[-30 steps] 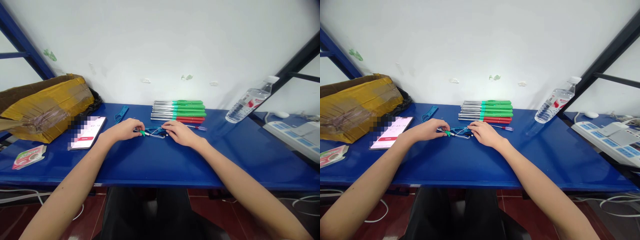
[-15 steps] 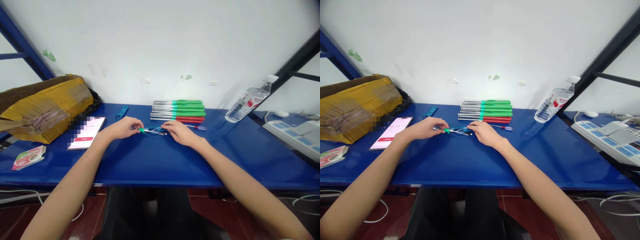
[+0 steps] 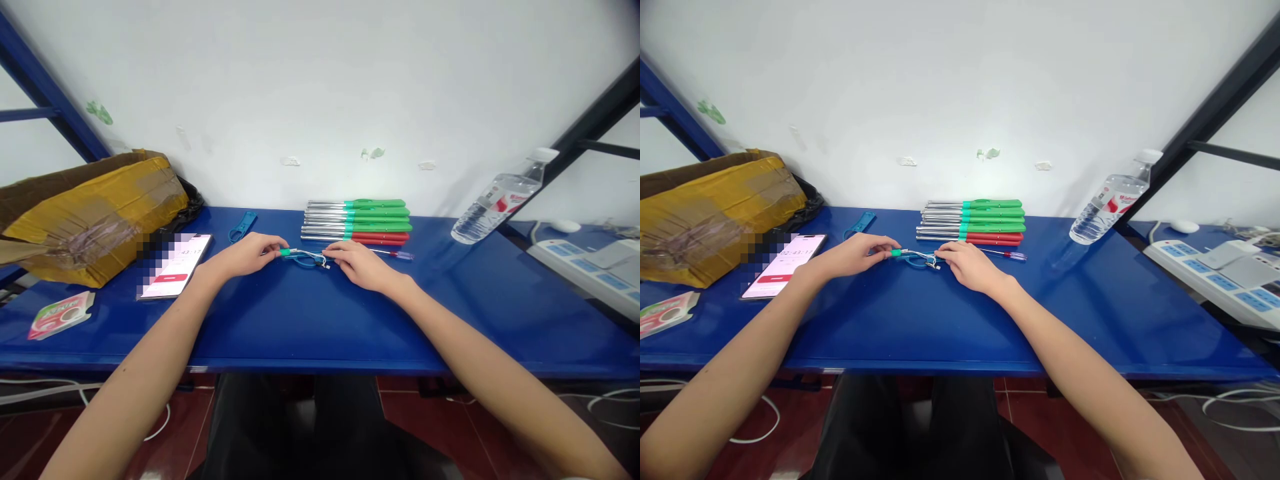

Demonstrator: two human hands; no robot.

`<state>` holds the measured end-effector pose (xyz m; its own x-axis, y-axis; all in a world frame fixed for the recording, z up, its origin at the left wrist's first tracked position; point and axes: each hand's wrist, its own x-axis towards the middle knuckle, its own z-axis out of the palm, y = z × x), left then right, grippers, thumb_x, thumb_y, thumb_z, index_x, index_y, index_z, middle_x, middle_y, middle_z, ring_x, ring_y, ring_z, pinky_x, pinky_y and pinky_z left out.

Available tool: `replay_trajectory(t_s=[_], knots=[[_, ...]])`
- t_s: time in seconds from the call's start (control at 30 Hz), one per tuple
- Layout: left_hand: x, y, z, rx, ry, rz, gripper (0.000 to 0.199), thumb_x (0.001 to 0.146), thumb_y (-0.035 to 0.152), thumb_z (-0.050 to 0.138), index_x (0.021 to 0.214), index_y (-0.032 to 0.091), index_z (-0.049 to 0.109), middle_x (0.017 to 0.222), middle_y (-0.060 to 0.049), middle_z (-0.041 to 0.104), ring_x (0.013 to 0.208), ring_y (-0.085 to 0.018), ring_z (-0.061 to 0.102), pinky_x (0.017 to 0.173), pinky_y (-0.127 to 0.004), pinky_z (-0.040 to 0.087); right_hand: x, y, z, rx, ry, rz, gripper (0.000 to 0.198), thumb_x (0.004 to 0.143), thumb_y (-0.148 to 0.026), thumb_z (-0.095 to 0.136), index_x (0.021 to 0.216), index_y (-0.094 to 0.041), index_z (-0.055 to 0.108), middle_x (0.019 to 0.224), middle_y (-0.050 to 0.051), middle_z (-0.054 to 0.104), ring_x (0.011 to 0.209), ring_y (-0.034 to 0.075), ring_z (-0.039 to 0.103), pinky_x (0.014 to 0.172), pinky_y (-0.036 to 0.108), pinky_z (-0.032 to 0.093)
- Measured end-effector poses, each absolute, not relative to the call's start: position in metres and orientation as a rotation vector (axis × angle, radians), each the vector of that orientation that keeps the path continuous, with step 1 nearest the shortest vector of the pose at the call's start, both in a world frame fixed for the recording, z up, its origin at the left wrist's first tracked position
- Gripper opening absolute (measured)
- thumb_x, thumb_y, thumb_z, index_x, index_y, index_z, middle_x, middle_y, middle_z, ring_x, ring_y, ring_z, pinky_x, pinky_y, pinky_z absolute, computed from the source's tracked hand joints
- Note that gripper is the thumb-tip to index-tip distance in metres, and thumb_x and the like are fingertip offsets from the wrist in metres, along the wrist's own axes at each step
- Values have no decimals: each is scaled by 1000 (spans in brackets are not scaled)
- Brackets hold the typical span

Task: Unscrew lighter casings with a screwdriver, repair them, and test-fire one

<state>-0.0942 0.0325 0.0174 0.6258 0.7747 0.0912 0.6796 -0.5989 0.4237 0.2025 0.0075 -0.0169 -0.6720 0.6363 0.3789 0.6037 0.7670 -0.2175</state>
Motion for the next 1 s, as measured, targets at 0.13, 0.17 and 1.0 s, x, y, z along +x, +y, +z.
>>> replay_trajectory(t_s=[0.13,0.17,1.0], knots=[[-95,32,18,2534,1150,372,33,93,33,47,115,18,66,97,-6,72,83,-18,66,74,-27,50,202,8,-17,-940,-2535,97,40,92,-8,42,123,-15,65,124,13,65,112,26,60,95,45,51],[-96,33,19,2547,1148,370,33,93,33,47,115,18,67,98,-6,72,83,-18,66,75,-27,49,202,8,-17,-939,-2536,97,40,92,-7,42,123,-15,65,124,13,65,113,26,60,95,46,51],[-99,34,14,2726,1128,261,39,93,22,45,126,28,66,109,-6,68,96,-21,63,84,-30,46,201,6,-14,-966,-2534,120,38,94,-12,43,125,-17,65,124,13,65,113,27,60,96,47,50]])
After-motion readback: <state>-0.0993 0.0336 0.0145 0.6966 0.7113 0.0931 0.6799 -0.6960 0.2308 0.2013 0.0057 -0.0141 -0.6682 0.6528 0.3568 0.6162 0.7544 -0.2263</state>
